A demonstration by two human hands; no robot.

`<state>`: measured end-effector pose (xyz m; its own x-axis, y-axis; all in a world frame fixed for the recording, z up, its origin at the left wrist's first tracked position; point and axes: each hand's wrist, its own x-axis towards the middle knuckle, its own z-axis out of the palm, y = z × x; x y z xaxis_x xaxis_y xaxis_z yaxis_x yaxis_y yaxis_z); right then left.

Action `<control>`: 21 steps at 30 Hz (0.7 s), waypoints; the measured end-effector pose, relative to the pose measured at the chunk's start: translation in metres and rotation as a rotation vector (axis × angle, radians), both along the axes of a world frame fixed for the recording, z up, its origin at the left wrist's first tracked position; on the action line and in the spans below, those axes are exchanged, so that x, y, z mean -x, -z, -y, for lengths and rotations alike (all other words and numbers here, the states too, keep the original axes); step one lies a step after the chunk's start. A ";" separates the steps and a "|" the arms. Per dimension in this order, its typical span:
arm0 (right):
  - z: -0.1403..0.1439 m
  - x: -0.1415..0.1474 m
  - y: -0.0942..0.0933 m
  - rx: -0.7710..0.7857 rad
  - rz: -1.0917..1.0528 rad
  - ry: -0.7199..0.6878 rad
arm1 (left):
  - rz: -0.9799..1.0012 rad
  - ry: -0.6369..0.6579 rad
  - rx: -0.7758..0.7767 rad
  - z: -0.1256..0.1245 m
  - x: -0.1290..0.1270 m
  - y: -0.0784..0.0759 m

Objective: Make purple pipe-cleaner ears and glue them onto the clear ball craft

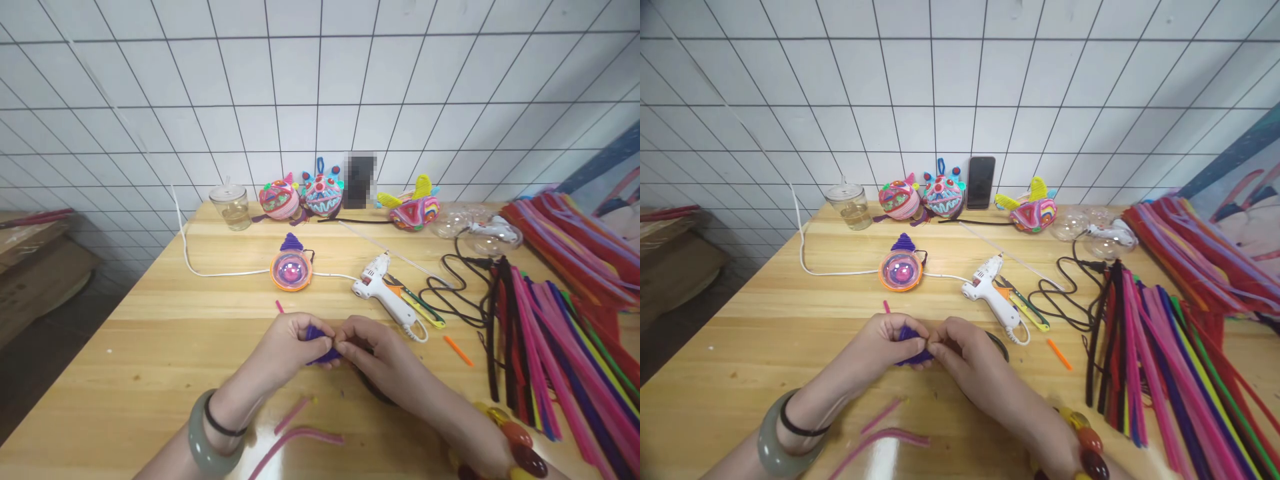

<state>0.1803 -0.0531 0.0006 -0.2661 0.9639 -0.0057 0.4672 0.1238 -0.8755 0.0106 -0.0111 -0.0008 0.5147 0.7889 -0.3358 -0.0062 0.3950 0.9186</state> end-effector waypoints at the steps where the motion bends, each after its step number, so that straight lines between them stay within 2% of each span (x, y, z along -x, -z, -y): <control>1: 0.000 0.000 0.000 0.004 -0.009 0.009 | 0.006 0.000 0.003 0.000 0.000 0.000; 10: -0.003 -0.001 0.004 0.103 -0.240 0.116 | 0.097 0.001 0.028 0.000 0.001 -0.005; 14: -0.004 -0.002 0.000 0.165 -0.332 0.161 | 0.075 0.074 0.001 0.000 0.004 -0.003; 18: -0.004 -0.001 -0.004 0.125 -0.322 0.082 | 0.051 0.122 0.026 0.001 0.004 0.000; 21: -0.002 -0.001 -0.005 0.011 -0.250 0.061 | 0.045 0.127 0.065 0.001 0.004 -0.001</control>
